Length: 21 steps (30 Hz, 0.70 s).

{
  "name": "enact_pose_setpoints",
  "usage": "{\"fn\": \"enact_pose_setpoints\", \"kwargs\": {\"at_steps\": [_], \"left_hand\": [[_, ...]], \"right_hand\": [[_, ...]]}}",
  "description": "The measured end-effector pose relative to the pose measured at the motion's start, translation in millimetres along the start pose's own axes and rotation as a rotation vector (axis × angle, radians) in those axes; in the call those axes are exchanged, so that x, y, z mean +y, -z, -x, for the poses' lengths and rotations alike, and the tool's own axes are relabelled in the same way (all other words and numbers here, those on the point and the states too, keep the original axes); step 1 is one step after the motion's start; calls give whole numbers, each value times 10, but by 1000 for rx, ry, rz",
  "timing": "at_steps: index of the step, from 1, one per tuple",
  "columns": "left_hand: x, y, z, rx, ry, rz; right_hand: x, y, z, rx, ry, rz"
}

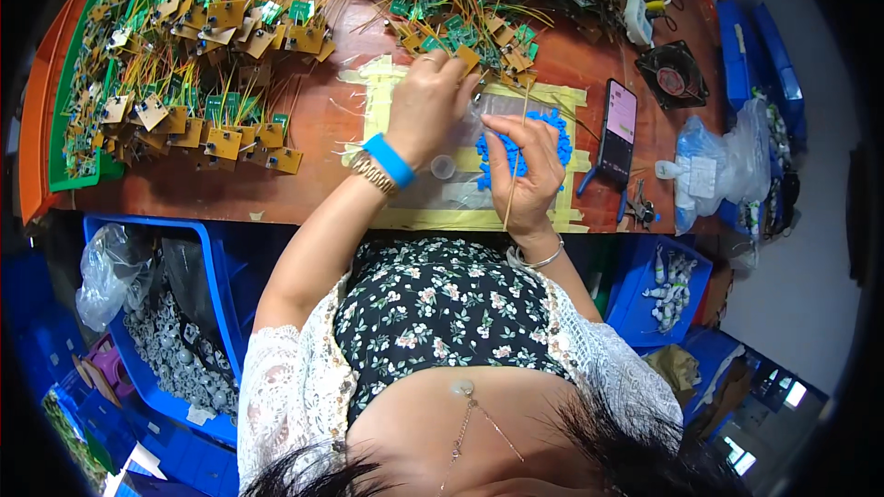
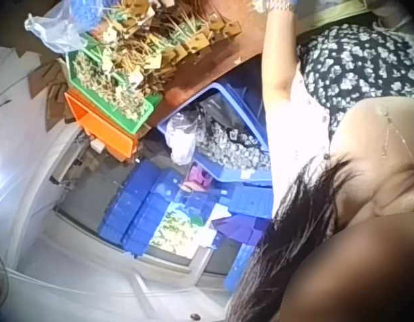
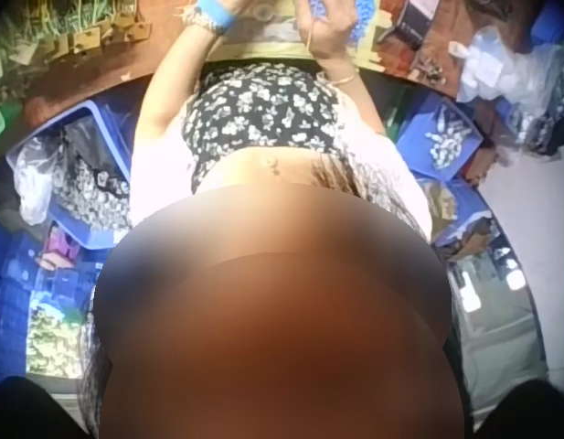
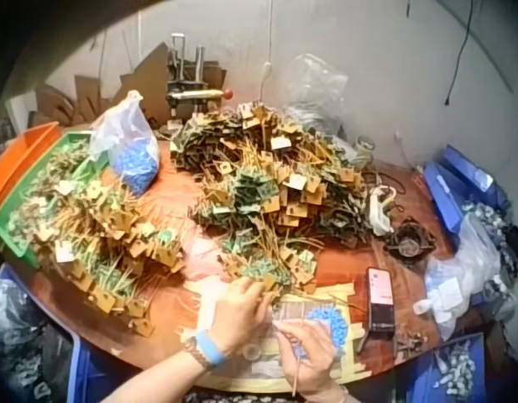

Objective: Manually attaching small components to strips of electronic circuit boards at a factory workbench.

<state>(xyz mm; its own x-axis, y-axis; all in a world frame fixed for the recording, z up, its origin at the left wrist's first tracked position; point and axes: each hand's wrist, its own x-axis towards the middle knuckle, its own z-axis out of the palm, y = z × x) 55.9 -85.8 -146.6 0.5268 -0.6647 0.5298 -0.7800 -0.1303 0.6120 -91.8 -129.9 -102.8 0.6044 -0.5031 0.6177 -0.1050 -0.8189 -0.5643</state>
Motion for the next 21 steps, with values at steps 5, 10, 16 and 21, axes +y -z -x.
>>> {"fn": "enact_pose_setpoints", "kwargs": {"at_steps": [5,10,16,21], "left_hand": [[87,-211,19,-182,34,-128],[-3,85,192,-151,-38,40],[49,593,402,-143,153,413],[91,618,694,288,582,780]], "right_hand": [[34,42,77,10,-18,15],[61,5,61,-26,-16,19],[65,-337,-9,-122,-153,-342],[-22,-518,-37,-54,-251,-429]]}}
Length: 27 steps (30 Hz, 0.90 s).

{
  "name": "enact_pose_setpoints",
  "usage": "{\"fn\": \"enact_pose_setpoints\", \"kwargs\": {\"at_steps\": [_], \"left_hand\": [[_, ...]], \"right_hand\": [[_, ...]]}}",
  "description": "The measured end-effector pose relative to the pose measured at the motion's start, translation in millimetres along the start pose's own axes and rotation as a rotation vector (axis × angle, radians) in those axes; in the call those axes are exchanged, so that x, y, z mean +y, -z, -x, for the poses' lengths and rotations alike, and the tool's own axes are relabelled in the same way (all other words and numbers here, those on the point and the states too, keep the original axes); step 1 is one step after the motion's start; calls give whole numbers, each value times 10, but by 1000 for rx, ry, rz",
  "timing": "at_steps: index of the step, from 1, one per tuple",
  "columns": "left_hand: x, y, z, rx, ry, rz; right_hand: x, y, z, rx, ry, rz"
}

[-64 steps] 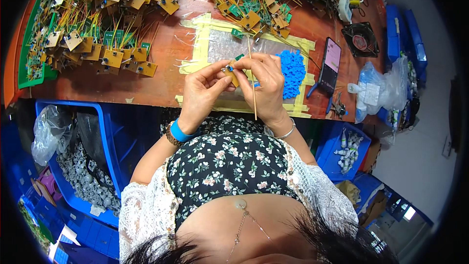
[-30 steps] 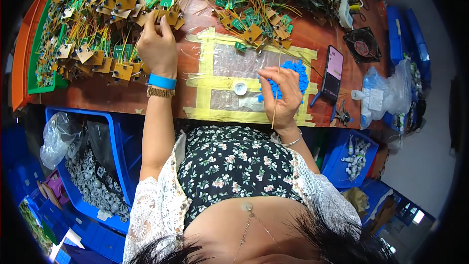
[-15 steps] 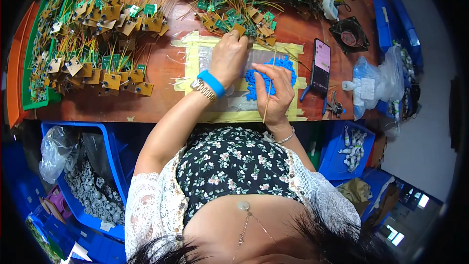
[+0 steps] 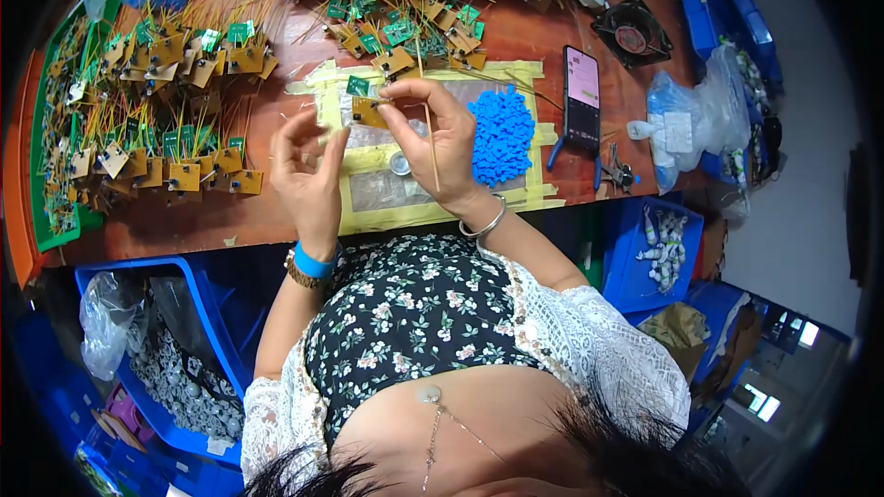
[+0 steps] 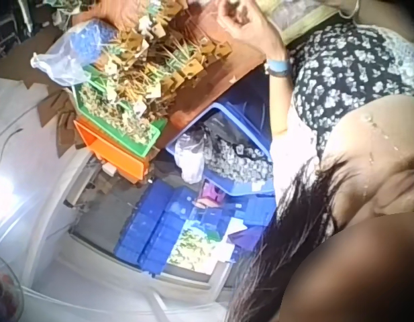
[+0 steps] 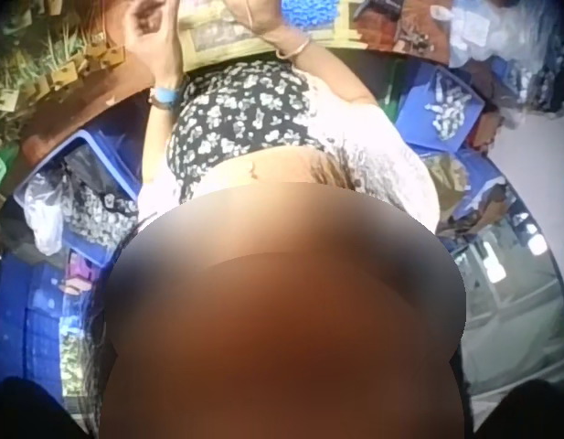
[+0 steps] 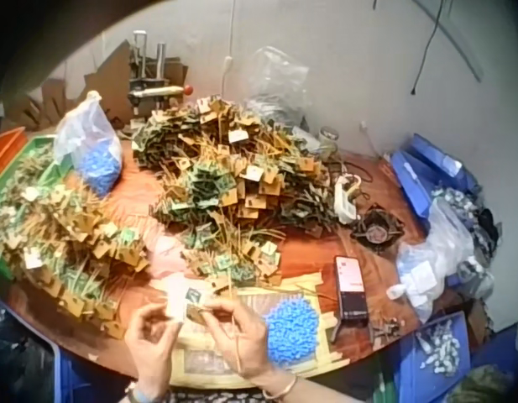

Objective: Manually attaching small components to strips of electronic circuit boards at a factory workbench.

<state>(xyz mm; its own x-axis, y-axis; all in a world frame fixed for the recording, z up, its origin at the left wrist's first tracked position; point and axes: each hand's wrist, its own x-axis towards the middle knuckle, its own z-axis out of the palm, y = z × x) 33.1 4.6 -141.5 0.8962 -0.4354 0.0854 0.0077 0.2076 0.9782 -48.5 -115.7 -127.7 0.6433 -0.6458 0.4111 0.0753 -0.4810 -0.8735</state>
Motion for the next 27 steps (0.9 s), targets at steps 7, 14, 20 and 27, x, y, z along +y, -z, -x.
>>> {"fn": "enact_pose_setpoints", "kwargs": {"at_steps": [7,14,20,27], "left_hand": [[-87,-91,28,3,169,204],[-37,258,-136,-48,12,-51],[-130,223,69,-9,97,-35],[-51,165,139,-100,52,-180]], "right_hand": [[22,-183,145,-15,-177,-201],[-124,445,180,-149,-138,-58],[-56,529,434,-326,-155,87],[51,475,541,-297,-152,101]]}}
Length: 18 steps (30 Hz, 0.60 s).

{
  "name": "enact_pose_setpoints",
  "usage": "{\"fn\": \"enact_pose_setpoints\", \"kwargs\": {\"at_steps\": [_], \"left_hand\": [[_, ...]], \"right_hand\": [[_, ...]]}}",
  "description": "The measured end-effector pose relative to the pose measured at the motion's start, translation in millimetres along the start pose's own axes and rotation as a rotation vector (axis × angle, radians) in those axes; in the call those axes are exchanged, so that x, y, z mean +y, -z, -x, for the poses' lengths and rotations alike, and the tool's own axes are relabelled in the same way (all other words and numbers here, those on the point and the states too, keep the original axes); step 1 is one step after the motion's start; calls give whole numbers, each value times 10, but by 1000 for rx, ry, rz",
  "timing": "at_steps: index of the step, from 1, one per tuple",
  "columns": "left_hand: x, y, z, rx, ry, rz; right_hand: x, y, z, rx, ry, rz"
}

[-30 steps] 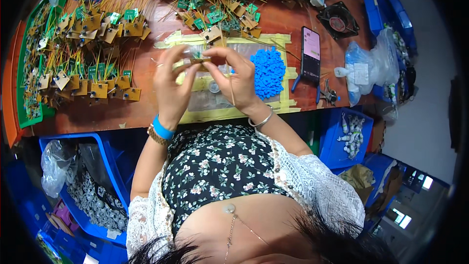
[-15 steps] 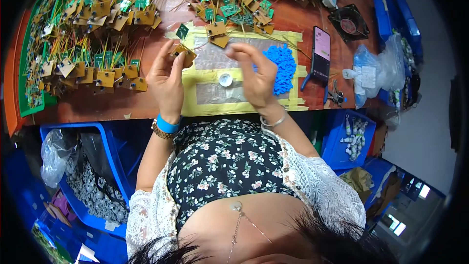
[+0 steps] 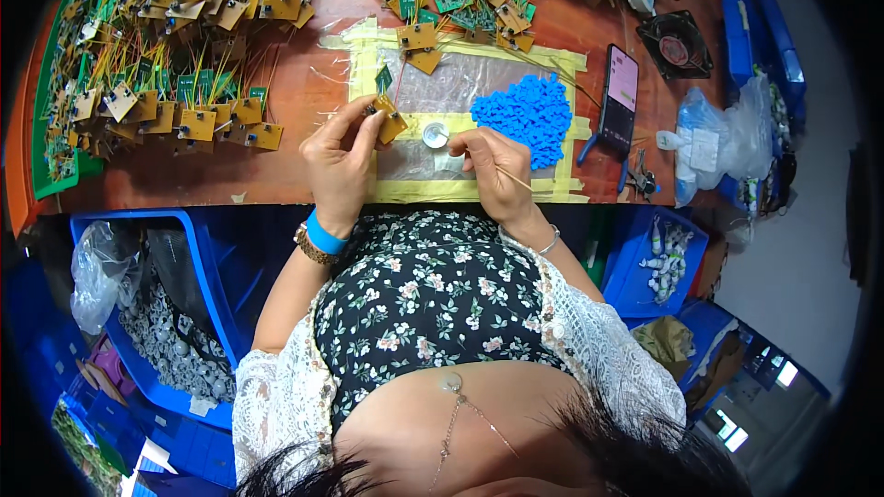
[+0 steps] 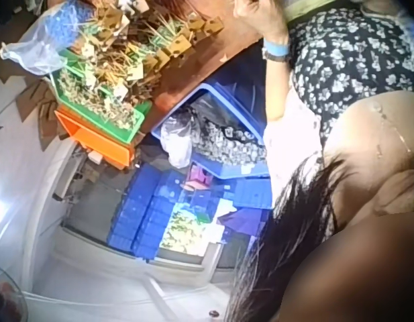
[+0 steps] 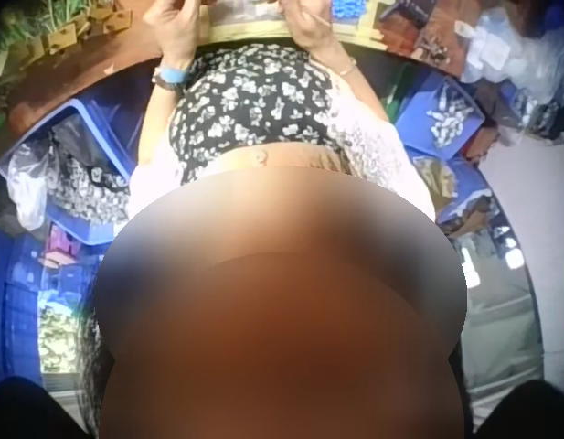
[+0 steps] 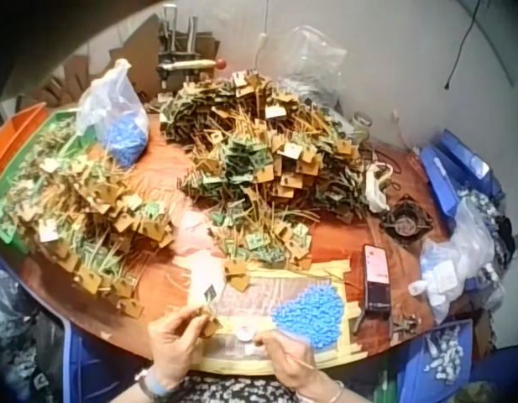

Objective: Manually attaching small components to strips of electronic circuit boards at a factory workbench.

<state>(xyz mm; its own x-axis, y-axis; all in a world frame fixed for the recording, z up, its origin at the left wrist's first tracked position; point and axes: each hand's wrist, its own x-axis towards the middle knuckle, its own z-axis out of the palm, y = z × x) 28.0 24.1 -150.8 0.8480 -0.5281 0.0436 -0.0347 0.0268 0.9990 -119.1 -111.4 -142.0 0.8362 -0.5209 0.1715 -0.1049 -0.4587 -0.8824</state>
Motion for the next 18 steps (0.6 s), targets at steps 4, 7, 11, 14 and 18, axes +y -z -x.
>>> {"fn": "enact_pose_setpoints", "kwargs": {"at_steps": [4,7,11,14,18], "left_hand": [[27,33,40,-95,192,127],[47,58,63,-144,273,188],[75,55,70,-167,441,305],[78,11,70,-175,503,369],[117,-25,66,-169,512,392]], "right_hand": [[33,-7,7,-23,17,21],[4,42,-5,-46,19,21],[-138,87,1,12,-74,-213],[-193,-19,-32,2,-80,-407],[-195,-115,-81,-4,-74,-396]]}}
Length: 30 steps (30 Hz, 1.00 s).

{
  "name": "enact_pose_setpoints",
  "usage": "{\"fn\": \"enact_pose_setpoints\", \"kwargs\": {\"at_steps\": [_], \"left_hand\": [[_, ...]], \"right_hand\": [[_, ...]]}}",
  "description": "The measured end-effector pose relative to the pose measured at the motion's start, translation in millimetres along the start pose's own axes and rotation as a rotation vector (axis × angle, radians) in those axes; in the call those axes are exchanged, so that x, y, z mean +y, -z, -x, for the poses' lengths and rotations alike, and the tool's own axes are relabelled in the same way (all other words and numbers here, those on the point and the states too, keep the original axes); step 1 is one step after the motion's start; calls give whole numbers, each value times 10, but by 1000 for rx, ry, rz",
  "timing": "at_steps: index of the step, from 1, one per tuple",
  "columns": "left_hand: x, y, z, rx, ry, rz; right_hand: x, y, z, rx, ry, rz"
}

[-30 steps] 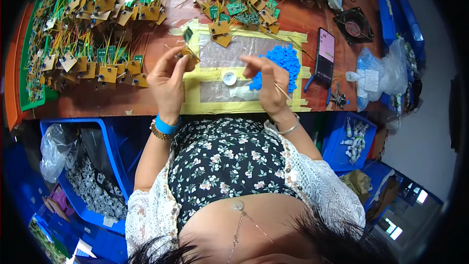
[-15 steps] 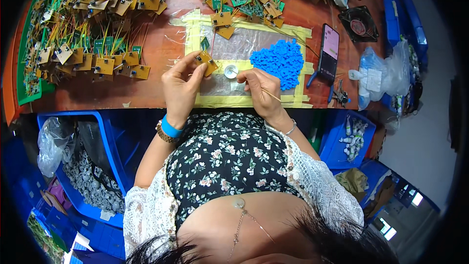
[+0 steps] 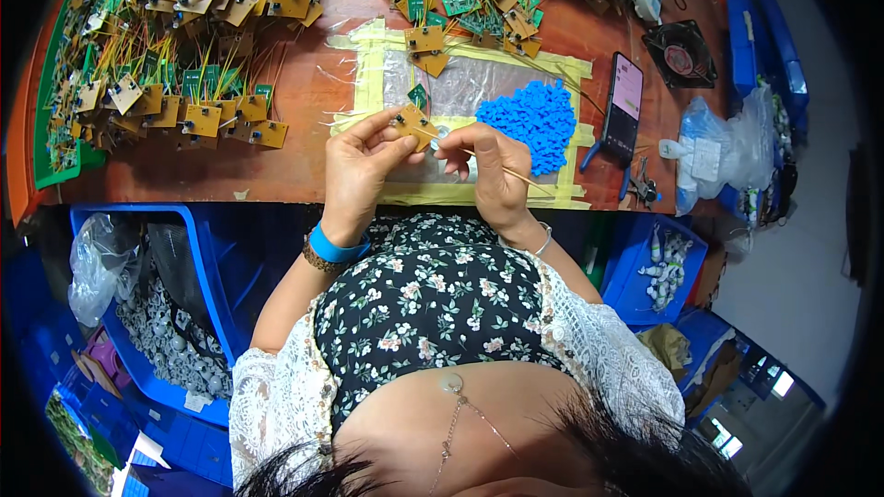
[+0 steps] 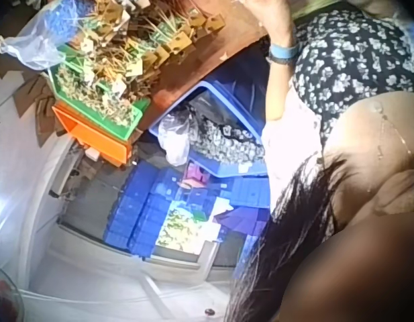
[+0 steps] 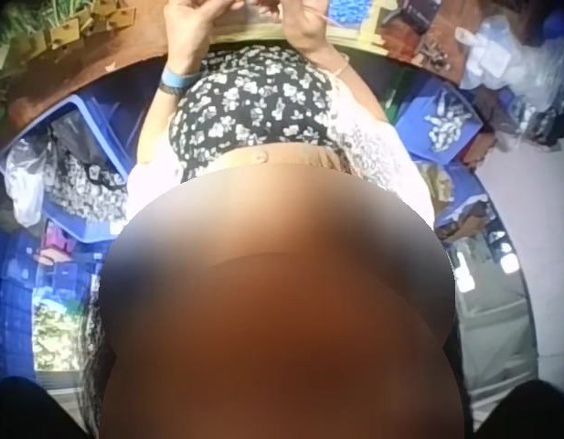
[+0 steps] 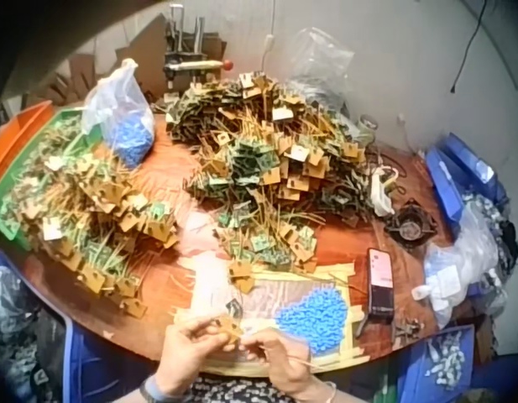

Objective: Manually attaching small components to strips of electronic circuit boards at a factory workbench.

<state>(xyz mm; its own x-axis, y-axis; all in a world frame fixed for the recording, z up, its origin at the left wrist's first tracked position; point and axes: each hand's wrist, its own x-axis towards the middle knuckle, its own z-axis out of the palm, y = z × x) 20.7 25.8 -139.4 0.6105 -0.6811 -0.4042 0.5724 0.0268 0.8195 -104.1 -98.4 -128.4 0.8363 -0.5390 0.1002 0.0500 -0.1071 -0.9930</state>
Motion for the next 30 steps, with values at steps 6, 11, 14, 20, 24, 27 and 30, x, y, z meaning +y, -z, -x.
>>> {"fn": "enact_pose_setpoints", "kwargs": {"at_steps": [6,11,14,20,24,27,30], "left_hand": [[14,-36,9,-7,-8,-3],[25,-66,6,-13,-20,25],[42,-92,12,-15,-22,28],[-5,-70,2,75,-72,-30],[-26,-41,-14,52,-172,-58],[-20,-51,-19,59,-162,-50],[-21,-57,-18,46,-162,-53]], "right_hand": [[40,-45,-44,14,5,1],[12,-58,-47,-6,95,81],[54,-79,-30,13,207,169],[42,100,27,61,284,319],[92,323,-142,344,140,286],[217,496,-258,266,306,810],[275,515,-290,156,370,946]]}}
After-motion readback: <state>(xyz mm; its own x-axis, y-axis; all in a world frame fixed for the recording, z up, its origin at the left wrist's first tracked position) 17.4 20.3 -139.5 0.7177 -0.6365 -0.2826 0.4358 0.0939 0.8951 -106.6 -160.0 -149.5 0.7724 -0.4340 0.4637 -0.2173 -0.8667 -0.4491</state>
